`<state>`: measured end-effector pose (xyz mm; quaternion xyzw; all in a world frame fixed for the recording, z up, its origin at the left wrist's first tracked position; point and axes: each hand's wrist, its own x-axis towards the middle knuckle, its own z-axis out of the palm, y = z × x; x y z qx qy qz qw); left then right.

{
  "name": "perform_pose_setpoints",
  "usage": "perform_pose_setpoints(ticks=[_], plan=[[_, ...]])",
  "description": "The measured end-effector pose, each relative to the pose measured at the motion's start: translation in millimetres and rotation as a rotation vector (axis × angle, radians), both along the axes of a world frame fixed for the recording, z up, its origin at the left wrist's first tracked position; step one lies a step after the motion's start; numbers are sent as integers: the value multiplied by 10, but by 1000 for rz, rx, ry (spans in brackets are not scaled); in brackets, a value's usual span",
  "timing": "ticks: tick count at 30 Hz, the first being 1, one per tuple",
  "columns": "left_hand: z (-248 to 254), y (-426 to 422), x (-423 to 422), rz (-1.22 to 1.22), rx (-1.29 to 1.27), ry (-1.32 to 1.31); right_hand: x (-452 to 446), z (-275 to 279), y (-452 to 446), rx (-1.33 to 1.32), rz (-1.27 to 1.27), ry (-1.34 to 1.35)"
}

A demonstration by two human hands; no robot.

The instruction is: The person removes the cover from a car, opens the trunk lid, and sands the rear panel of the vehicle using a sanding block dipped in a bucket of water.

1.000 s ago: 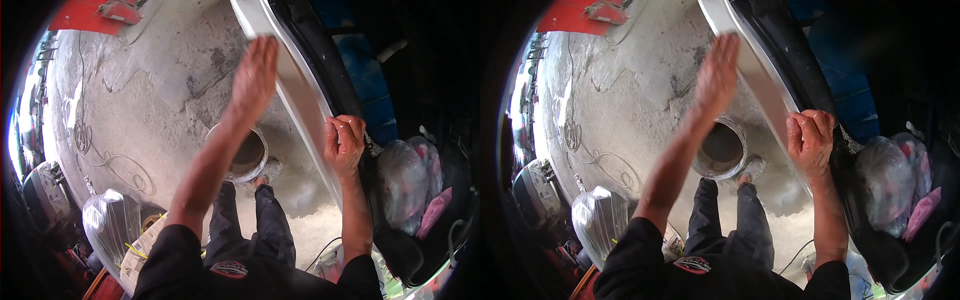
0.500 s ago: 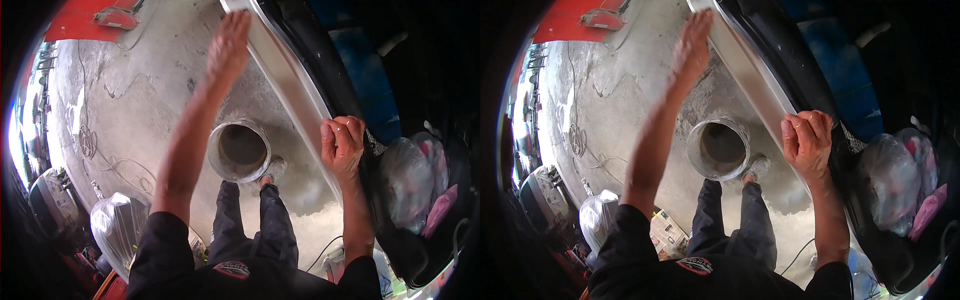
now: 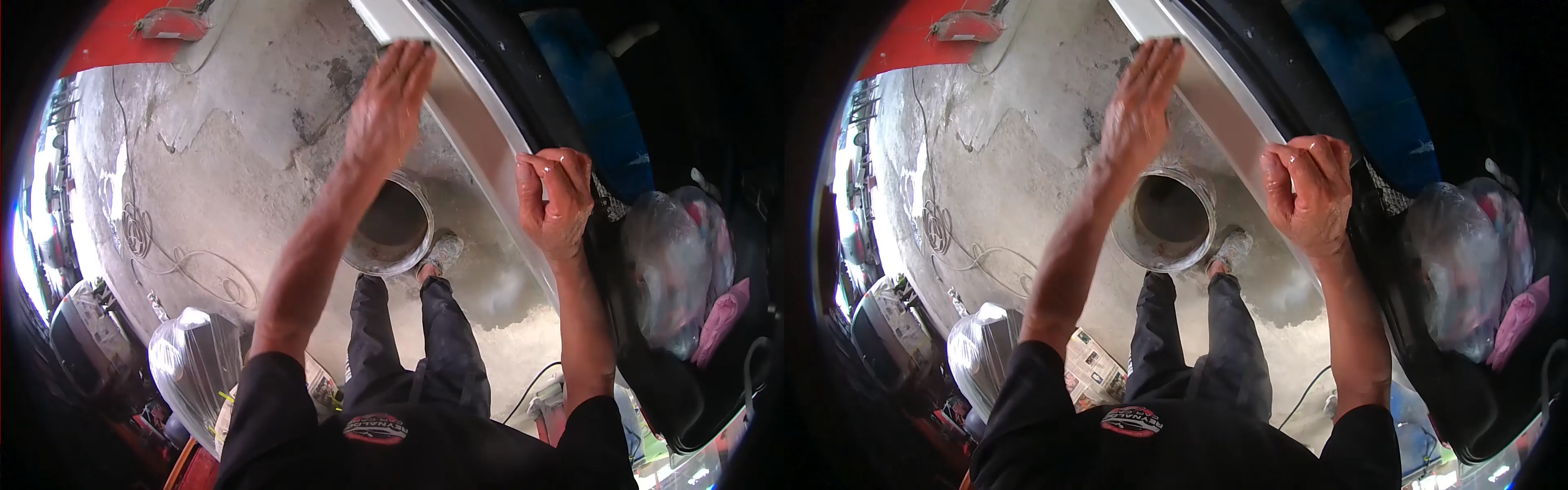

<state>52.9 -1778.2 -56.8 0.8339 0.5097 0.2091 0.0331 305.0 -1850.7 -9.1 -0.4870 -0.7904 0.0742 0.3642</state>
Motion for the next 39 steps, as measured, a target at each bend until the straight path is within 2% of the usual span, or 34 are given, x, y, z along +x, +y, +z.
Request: perform_pose_setpoints(ticks=[2, 4, 5, 7, 8, 10, 12, 14, 17, 19, 21, 22, 24, 25, 27, 28, 29, 30, 32, 33, 35, 37, 38, 39], plan=[[-144, -183, 309, 148, -272, -842, -16, 11, -7, -2, -22, 13], [-113, -624, 578, 103, -289, -706, -11, -18, 0, 22, -9, 30], [23, -1042, 689, -15, -170, -151, -4, -24, 8, 34, -4, 36], [157, -1624, 936, -233, -215, -161, -3, 0, 5, 27, -12, 30], [109, -1553, 891, -198, -183, -117, -6, -2, 8, 23, -11, 26], [-132, -1175, 644, -134, -125, -27, -15, -3, 16, 45, -3, 14], [24, -514, 269, -52, -156, -215, -16, -27, 8, 59, -10, 10], [-160, 63, -41, 96, 205, -1, -25, -31, 1, 66, -15, 11], [-23, -152, 167, 143, 234, 318, 2, -16, 6, 64, -14, 80], [-37, -828, 568, -48, 100, 215, 72, -32, 29, 65, 5, 157], [-20, -1617, 951, -252, -37, 106, 146, 42, -53, -106, -57, 311], [100, -1747, 1015, -351, -234, -146, 176, 88, -102, -186, -85, 389], [-24, -1403, 775, -368, -43, 9, 310, 146, -305, -126, -193, 344], [-224, -1130, 624, -239, 15, -8, 406, 151, -477, -70, -262, 269], [-203, -316, 219, -203, 207, -169, 716, 85, -851, 3, -377, 52], [-127, -92, 90, -144, 240, -117, 828, 33, -1029, 13, -401, -94], [54, -106, 74, -88, 110, -173, 925, 1, -1185, 21, -422, -242], [20, -170, 139, -69, 119, -147, 988, -32, -1303, 27, -432, -391], [-195, -395, 314, -26, 141, -86, 1009, -140, -1387, 46, -371, -425], [-233, -760, 519, -52, 119, -62, 1002, -166, -1338, 35, -378, -442], [-146, -1810, 1118, -256, -28, 55, 991, -170, -1395, 8, -376, -449], [1, -2316, 1496, -379, -111, -79, 1010, -166, -1348, 27, -345, -426], [24, -2358, 1563, -405, -133, -190, 1016, -170, -1315, 42, -349, -435], [-56, -2229, 1476, -440, -59, -178, 1028, -182, -1330, 48, -350, -441]])
